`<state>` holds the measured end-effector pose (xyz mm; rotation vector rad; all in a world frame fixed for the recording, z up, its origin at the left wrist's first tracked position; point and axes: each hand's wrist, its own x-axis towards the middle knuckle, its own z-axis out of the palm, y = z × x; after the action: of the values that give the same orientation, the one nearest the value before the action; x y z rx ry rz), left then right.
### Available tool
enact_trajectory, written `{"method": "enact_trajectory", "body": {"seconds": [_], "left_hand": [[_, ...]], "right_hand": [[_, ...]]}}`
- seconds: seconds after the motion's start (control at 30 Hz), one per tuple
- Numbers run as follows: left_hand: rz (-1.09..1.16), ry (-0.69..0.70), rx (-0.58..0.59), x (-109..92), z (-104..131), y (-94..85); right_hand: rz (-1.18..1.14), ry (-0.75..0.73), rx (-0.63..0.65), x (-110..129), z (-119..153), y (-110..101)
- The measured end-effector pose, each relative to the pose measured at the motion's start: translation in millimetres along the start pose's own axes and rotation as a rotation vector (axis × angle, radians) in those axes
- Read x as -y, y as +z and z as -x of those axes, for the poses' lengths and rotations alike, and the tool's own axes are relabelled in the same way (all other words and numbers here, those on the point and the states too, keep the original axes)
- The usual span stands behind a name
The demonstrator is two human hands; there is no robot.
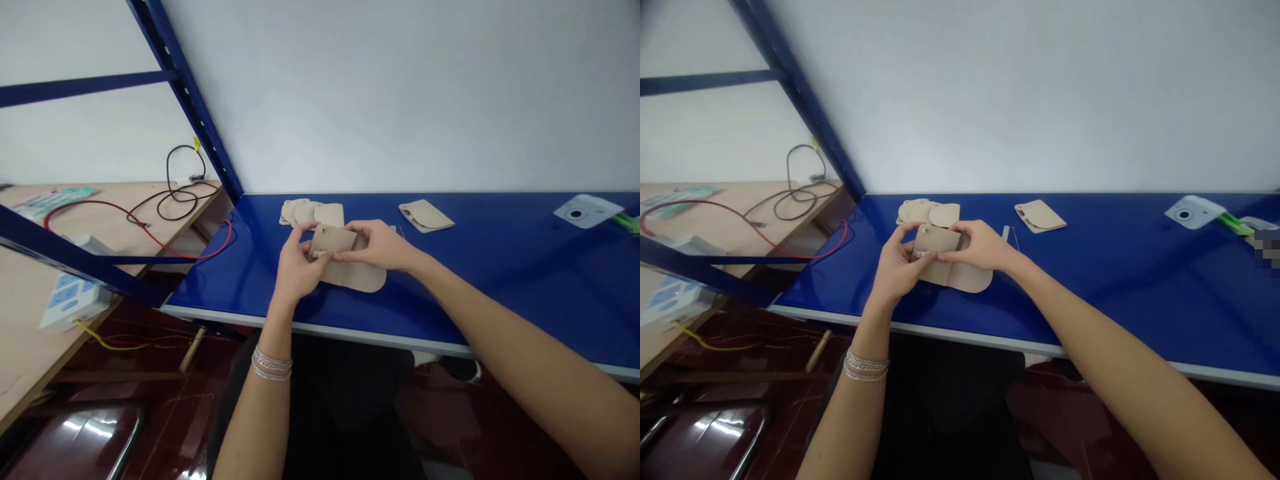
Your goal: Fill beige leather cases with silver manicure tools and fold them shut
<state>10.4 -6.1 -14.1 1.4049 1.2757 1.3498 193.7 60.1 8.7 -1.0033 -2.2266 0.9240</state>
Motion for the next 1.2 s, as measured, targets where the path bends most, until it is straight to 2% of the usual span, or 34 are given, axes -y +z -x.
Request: {"method": "enact_trajectory", "body": {"seconds": [0.2,0.3,0.37,0.5,0.57,0.63,0.7,0.87,0.97,1.07,1.2], "left_hand": [[0.136,-0.145,0.007,1,0,1.6],[0.121,-0.199,-0.052,1,0,-0.1],[0.138,-0.190,-0.152,0,-1,-2.5],[0.319,-0.173,-0.459,-3,-8,-8.1],[0.467,-0.136,-0.584,-4,-11,-10.6],[0.578,-0.081,-0.639,-4,-13,-12.5],[0.615,-0.060,-0.638,-3,-13,-13.4],[0.573,-0.146,-0.517,-6,-10,-11.4],[0.555,-0.164,-0.468,-12,-7,-9.4],[0.561,-0.162,-0.440,-16,-6,-8.3],[0.547,-0.206,-0.370,-16,-4,-7.7]], "right_hand": [[0.056,-0.019,-0.006,-4,-2,0],[0.142,-0.011,-0.061,-9,-2,-2],[0.203,0.009,-0.171,-15,-3,-9],[0.280,0.129,-0.546,-30,-5,-30],[0.311,0.174,-0.631,-36,-7,-36],[0.338,0.201,-0.596,-40,-8,-36],[0.363,0.210,-0.495,-44,-9,-30],[0.475,0.156,-0.229,-51,-12,-10],[0.548,0.171,-0.135,-52,-15,-6],[0.546,0.182,-0.142,-51,-16,-6],[0.432,0.151,-0.290,-51,-17,-7]]}}
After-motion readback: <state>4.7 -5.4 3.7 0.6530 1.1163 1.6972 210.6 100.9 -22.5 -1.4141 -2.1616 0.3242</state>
